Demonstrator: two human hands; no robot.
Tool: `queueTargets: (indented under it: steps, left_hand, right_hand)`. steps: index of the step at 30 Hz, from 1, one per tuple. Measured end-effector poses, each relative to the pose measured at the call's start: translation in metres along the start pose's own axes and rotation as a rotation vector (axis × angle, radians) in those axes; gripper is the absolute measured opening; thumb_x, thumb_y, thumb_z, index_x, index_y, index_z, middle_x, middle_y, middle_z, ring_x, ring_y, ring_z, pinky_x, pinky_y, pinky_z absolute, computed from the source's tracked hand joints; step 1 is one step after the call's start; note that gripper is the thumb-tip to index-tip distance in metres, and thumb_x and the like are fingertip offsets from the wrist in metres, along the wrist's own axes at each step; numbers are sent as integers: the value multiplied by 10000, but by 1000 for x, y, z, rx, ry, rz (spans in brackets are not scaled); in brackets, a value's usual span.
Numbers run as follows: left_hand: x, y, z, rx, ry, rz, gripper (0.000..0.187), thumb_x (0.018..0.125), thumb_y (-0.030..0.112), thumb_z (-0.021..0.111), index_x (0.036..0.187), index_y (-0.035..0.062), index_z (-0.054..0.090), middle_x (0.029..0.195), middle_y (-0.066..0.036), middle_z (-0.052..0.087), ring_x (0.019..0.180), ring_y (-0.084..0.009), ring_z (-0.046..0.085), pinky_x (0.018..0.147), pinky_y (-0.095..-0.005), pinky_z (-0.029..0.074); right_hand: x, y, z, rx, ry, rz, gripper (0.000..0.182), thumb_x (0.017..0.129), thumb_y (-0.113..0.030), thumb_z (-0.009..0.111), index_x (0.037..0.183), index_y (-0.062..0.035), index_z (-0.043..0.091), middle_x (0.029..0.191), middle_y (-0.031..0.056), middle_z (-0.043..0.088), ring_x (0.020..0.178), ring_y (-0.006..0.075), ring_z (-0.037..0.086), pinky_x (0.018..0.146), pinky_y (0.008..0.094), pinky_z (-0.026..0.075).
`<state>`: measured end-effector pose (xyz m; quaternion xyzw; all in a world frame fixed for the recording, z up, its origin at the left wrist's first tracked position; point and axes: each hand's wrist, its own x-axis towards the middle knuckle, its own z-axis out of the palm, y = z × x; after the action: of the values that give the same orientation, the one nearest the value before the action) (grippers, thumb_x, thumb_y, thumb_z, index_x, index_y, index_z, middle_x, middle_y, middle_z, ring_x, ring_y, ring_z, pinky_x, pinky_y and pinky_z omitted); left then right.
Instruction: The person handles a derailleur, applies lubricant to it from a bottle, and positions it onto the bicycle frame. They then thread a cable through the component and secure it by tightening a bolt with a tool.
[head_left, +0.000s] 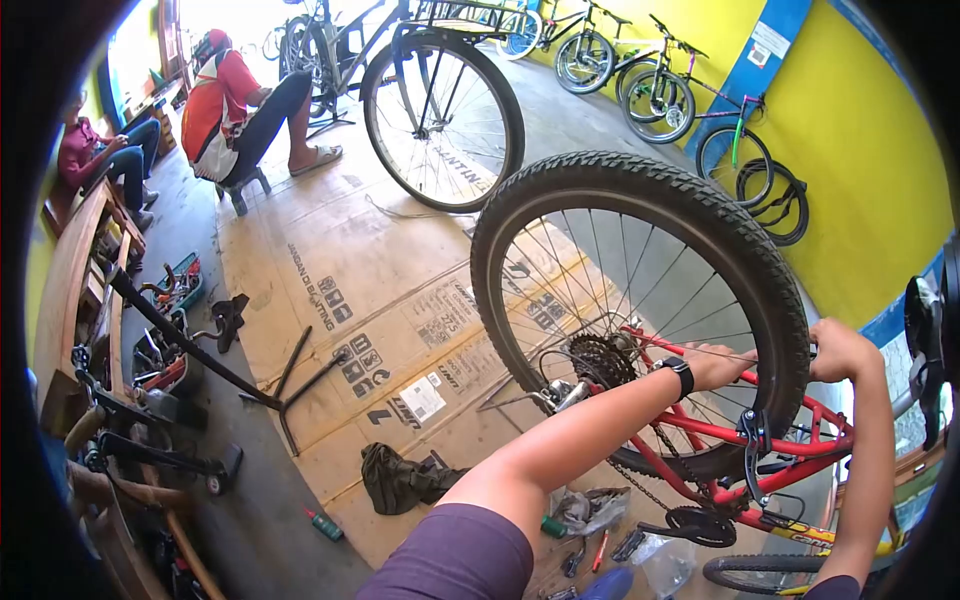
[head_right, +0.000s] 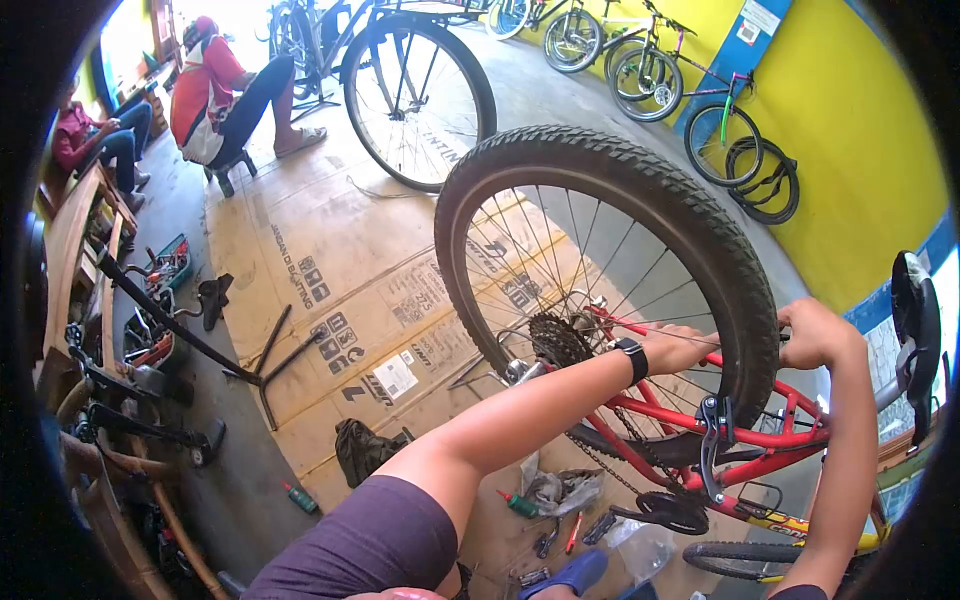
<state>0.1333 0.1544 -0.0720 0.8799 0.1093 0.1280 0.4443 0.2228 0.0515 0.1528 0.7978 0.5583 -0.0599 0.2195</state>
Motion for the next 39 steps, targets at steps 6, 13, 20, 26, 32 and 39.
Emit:
queueTargets:
  steps: [6,13,20,26,32,39]
  left_hand:
    - [5,-3,4,-27,-1,30,595,1019,637,118,1426,361,453,1194,-23,704,1273,-299,548,1066,-592,295]
    - [3,-2,0,-55,-21,-24,679,1019,634,108,1298,252,593,1161,-42,708,1258,-308,556,1069,-591,288]
    - [3,-1,0,-189,-11,-51,891,938,794,138,1236,164,693,1157,-57,720,1277,-283,554,1112,-605,206]
    - [-8,4,-10,-91,-50,-8,675,1017,651,90,1389,288,521,1191,-51,703,1263,-313,563,1084,-626,266]
    - [10,-8,4,-46,-37,19,628,1006,675,106,1423,380,472,1171,-37,709,1265,-298,567,1077,-617,280]
    - [7,-5,-1,-87,-21,-18,680,1002,676,142,1352,293,581,1106,-50,720,1206,-304,596,1055,-595,305]
  right_hand:
    - [-3,4,-1,-64,24,-14,390,767,-367,724,946,-22,751,865,228,709,803,336,685,760,407,530]
    - [3,1,-3,143,-22,98,357,866,-313,620,922,22,728,773,216,679,711,281,641,708,407,509]
    - [1,-3,-3,154,-37,90,361,858,-313,634,896,34,725,714,186,659,656,240,621,656,385,496]
    - [0,-4,-2,71,8,61,351,846,-320,656,855,23,727,661,180,634,609,229,594,618,386,487]
    - [11,20,8,111,29,-37,345,818,-314,674,881,21,730,696,210,652,621,262,620,622,402,495]
    - [4,17,2,88,-9,-69,244,736,-158,737,927,-8,757,777,172,719,688,255,679,692,371,542]
